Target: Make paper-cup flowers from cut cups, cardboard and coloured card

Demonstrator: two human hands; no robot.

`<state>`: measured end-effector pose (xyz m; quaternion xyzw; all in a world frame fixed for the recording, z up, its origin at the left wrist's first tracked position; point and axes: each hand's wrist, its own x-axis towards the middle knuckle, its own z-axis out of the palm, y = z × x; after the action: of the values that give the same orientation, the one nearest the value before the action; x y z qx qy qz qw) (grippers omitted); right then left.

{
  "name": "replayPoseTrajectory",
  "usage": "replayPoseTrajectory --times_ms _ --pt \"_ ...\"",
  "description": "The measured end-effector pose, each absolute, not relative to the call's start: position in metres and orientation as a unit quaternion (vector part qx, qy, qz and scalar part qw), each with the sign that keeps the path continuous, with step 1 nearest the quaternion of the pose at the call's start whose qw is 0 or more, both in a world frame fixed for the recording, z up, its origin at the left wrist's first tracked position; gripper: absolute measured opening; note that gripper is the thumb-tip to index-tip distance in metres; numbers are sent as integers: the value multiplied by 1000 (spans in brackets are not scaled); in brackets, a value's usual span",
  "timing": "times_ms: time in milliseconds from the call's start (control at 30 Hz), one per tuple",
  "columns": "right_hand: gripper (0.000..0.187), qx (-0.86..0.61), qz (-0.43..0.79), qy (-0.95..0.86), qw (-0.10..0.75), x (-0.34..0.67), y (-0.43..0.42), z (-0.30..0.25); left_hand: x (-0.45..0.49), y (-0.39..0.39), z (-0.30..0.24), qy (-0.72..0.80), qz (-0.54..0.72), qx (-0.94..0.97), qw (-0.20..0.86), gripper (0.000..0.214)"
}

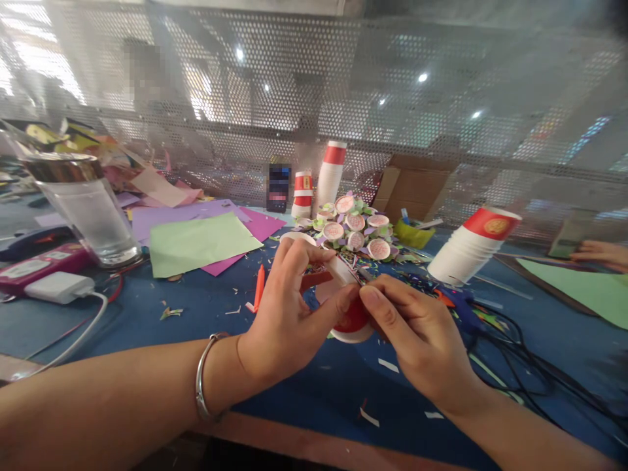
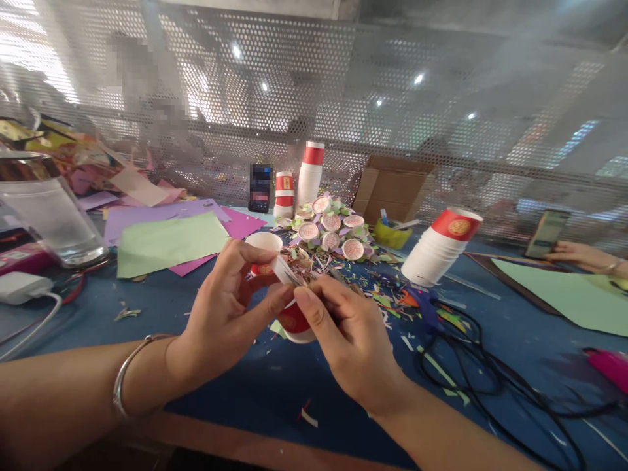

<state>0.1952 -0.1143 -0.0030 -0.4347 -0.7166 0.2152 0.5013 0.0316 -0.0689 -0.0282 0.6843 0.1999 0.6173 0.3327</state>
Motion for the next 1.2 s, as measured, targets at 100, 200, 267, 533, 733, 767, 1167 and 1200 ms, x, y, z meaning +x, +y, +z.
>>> replayPoseTrajectory --times_ms 100,200,267,533,733,767,1167,1200 --pt "36 -432 237 -711 502 196 -115 -2 31 -68 -28 198 615 694 318 27" --pt "39 -429 243 -713 498 197 -116 2 30 -67 -23 191 616 686 336 29" --pt "39 -430 258 -714 489 198 -116 5 30 -65 -19 188 617 668 371 30" --pt "41 -442 345 -681 470 208 -114 5 28 -51 -8 195 596 586 513 37" --pt "42 -464 342 -657 485 219 -108 1 26 -47 -8 161 584 568 557 33" --pt "44 -467 345 -662 474 220 -107 1 26 -46 -8 154 577 569 564 33" --pt "45 -464 343 -702 417 219 -106 1 22 -51 -5 150 522 589 598 53" --pt "45 -462 341 -704 417 219 -106 1 22 -51 -5 149 523 589 598 53"
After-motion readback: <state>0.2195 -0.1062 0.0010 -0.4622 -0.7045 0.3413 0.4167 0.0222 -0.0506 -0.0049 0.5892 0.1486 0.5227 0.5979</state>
